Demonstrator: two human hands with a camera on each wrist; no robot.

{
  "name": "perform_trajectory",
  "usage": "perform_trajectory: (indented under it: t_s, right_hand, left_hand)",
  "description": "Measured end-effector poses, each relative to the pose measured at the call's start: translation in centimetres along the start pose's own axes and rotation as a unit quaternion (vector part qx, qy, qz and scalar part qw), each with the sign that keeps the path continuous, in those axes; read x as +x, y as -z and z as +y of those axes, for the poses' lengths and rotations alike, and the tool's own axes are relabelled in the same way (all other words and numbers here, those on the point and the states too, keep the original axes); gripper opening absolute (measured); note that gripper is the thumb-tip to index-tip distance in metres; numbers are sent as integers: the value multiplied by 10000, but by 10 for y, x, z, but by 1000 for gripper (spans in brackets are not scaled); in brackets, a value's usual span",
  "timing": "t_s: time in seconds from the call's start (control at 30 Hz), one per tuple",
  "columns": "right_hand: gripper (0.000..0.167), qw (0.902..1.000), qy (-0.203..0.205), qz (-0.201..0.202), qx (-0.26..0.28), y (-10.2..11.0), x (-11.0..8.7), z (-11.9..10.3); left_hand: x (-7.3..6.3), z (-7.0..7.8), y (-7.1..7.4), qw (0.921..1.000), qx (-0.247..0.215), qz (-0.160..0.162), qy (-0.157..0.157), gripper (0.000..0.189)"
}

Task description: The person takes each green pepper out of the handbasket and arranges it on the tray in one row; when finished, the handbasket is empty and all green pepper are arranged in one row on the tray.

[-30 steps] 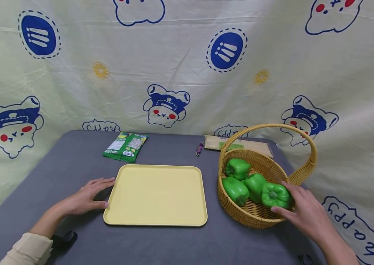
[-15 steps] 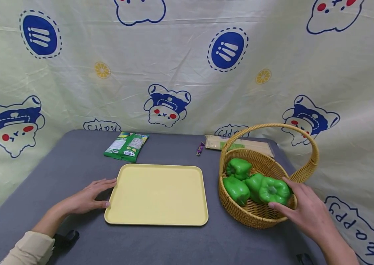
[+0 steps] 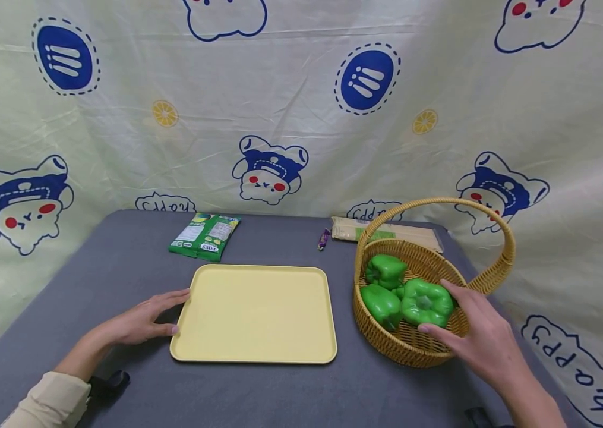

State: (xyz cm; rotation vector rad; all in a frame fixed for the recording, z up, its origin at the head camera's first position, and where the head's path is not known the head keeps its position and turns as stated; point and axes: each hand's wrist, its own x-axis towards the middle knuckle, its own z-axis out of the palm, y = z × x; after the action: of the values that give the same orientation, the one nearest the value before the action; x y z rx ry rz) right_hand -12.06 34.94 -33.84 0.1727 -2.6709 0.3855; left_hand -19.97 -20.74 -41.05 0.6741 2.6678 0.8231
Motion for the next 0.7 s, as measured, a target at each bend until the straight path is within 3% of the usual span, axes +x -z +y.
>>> perform_trajectory:
  t_s: [0.3, 0.7]
  right_hand:
    - [88, 9980, 414, 185, 442, -7, 2, -26]
    - [84, 9908, 1074, 566, 601, -27, 12, -58]
  left_hand:
    - [1, 0, 1, 9999, -7, -134, 23, 75]
    - [3, 1, 2, 9997, -8, -216, 61, 75]
